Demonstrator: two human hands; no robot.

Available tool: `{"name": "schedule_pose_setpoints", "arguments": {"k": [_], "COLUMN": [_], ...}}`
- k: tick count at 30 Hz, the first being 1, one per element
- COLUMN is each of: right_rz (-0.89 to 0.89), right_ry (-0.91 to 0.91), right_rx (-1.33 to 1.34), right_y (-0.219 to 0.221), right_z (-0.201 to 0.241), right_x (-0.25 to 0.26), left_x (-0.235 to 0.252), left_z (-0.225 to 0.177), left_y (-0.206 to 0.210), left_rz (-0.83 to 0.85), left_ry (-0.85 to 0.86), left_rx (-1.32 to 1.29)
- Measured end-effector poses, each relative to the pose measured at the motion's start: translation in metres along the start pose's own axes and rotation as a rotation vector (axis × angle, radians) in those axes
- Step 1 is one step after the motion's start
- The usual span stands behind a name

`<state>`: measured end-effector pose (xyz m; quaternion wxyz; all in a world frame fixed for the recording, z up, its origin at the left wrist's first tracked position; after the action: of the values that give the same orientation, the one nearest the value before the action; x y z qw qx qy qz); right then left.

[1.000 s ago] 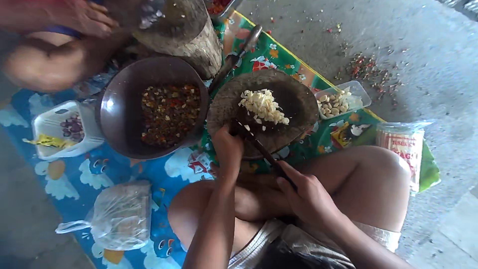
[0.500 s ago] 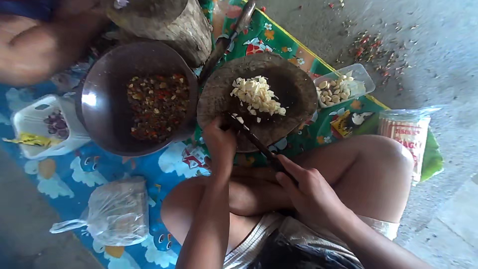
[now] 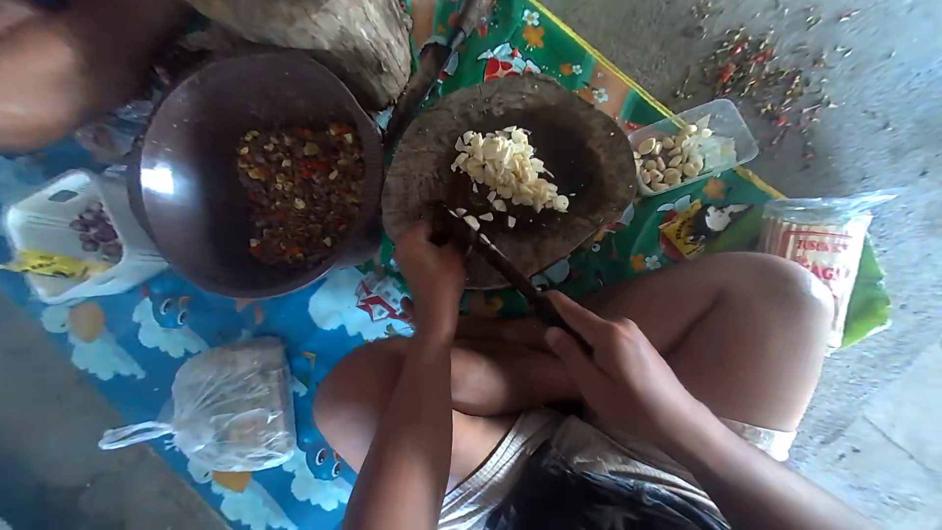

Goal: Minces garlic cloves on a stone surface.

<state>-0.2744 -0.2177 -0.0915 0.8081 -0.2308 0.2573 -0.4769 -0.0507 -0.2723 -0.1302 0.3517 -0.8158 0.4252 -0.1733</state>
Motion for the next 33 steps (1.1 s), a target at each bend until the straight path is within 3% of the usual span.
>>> {"name": "schedule_pose_setpoints", "arguments": {"k": [4,10,19,27,33], "right_rz": [-0.001,0.11,-0.005,0.098,0.0], "right_ry": [0.009,0.104,0.006,0.069,-0.002], "right_rx": [0.046,-0.047,0.057,-0.049,0.02], "right_y": [0.0,0.017,0.0,0.015,-0.004], "right_z": [-0.011,0.004,-0.01,0.007,-0.004], "right_x": [-0.002,0.055,-0.008,0.053,-0.005], "left_x": [0.003,0.001,0.001,-0.002,0.0], "left_z": [0.005,0.008,0.007,0.01,0.006], "left_y": [0.004,0.005,0.004,0.005,0.004], "left_rz": [-0.007,0.016,-0.024,0.008,-0.02], "left_ry": [0.007,-0.033,0.024,-0.025,-0.012], "left_rx": [-0.054,-0.141,-0.059,-0.162,-0.086]}}
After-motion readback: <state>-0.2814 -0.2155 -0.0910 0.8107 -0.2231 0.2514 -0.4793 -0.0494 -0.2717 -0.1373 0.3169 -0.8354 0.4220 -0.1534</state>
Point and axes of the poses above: each hand's wrist, its own x-axis towards the middle knuckle, its own y-axis out of the palm, z = x × y, the point moved 4 cm from there along x, towards the middle knuckle, and after that the axes turned 4 degrees about -z, right-handed, at the moved point
